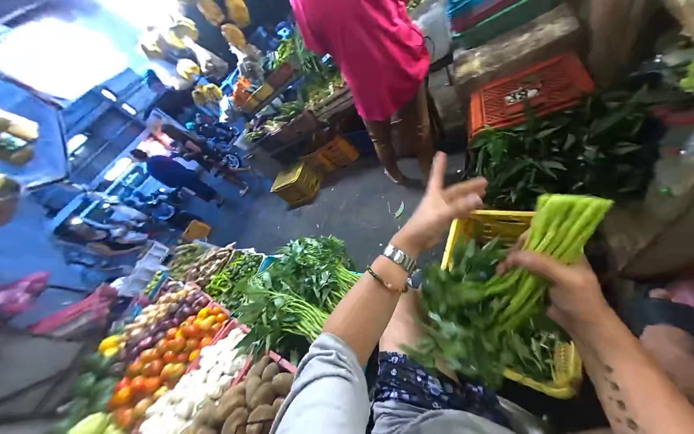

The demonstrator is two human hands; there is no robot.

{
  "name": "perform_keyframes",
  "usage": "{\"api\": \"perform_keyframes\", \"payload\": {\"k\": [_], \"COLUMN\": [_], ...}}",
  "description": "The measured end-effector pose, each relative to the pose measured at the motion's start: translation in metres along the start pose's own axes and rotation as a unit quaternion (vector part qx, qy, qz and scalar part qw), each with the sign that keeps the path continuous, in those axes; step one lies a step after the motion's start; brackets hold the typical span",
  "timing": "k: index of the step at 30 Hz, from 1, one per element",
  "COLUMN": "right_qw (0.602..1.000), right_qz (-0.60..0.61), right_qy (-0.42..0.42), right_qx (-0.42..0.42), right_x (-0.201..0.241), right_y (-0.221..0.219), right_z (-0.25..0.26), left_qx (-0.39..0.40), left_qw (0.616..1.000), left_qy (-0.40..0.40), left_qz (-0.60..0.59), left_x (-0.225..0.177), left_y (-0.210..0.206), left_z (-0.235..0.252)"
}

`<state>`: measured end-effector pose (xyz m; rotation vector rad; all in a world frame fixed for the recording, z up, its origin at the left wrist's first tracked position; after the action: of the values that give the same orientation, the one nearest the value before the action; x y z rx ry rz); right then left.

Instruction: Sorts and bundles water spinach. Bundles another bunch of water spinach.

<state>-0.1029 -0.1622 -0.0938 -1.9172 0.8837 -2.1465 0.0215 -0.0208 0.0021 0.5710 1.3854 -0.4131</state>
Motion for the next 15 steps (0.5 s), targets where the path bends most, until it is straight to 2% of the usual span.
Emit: {"api": "perform_keyframes", "payload": {"k": [1, 3, 4, 5, 6, 7, 9, 10, 12, 15], "right_qw": [0.995, 0.963, 0.958, 0.966, 0.983, 0.993, 0.976, 0.962, 0.931, 0.889], "right_qz": [-0.063, -0.173, -0.175, -0.146, -0.115, -0.104, -0.140, -0.189, -0.319, -0.439], "right_qy": [-0.011, -0.049, -0.054, -0.065, -0.067, -0.056, 0.006, 0.018, 0.033, 0.048], "right_qx": [0.081, 0.202, 0.222, 0.205, 0.130, 0.015, -0.167, -0.198, -0.172, -0.121], "right_x": [-0.003, -0.020, -0.030, -0.038, -0.044, -0.039, -0.026, -0.020, -0.019, -0.033], "right_y": [-0.001, -0.006, -0.006, -0.004, 0.000, 0.000, -0.002, -0.005, -0.016, -0.013], "right_z": [-0.004, -0.009, -0.008, -0.007, -0.002, 0.002, 0.007, 0.005, -0.007, -0.020], "left_qx": [0.074, 0.223, 0.267, 0.268, 0.222, 0.137, -0.035, -0.098, -0.152, -0.092], "left_qw": [0.997, 0.971, 0.960, 0.961, 0.970, 0.981, 0.981, 0.980, 0.987, 0.983], "left_qy": [0.014, -0.014, -0.042, -0.064, -0.085, -0.099, -0.066, -0.025, 0.029, 0.032], "left_qz": [0.032, 0.086, 0.069, 0.016, -0.043, -0.099, -0.180, -0.169, -0.043, 0.159], "left_x": [0.000, -0.028, -0.044, -0.056, -0.061, -0.057, -0.020, 0.003, 0.028, 0.025], "left_y": [-0.011, -0.044, -0.057, -0.063, -0.063, -0.058, -0.045, -0.042, -0.054, -0.075], "left_z": [-0.002, -0.020, -0.031, -0.039, -0.043, -0.042, -0.025, -0.016, -0.009, -0.011]}}
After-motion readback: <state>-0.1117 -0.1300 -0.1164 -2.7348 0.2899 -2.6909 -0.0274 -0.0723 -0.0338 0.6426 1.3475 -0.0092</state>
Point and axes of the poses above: each hand's wrist, its own z-axis towards the middle knuckle, its own y-axis out of the back of the hand, x = y × z, the point moved 3 cm from there along z, towards the middle knuckle, and after that the axes turned 7 degrees about -x, right-handed, at the moved point
